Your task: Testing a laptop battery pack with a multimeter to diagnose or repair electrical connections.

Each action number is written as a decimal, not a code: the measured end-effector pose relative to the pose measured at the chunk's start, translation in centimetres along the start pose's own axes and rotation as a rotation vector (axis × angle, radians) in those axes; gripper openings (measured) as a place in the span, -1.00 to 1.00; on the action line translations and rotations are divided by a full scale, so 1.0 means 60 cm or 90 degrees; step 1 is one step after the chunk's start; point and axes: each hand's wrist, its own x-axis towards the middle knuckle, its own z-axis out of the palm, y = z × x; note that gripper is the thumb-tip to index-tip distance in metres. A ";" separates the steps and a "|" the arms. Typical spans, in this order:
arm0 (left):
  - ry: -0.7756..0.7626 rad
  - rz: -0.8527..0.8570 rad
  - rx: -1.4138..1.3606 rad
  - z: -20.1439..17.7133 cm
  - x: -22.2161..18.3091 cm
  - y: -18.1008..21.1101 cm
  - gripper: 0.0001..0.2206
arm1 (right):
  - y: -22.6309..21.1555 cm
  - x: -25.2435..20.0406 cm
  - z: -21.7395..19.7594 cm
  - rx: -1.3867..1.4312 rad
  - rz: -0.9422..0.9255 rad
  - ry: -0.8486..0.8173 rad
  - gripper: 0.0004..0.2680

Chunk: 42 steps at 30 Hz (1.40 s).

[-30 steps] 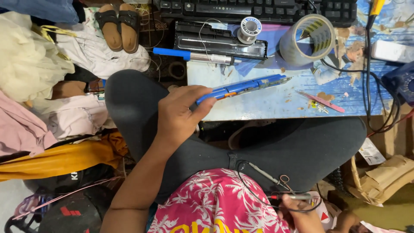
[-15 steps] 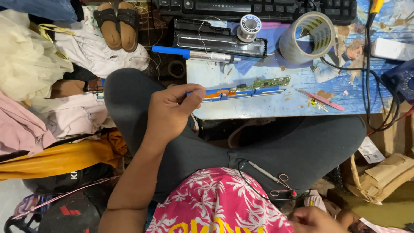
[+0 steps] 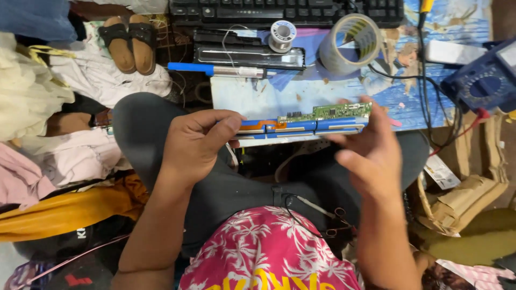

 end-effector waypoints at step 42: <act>0.028 0.105 -0.475 0.213 -0.087 0.038 -0.69 | 0.058 -0.072 0.090 0.328 -0.070 0.147 -0.33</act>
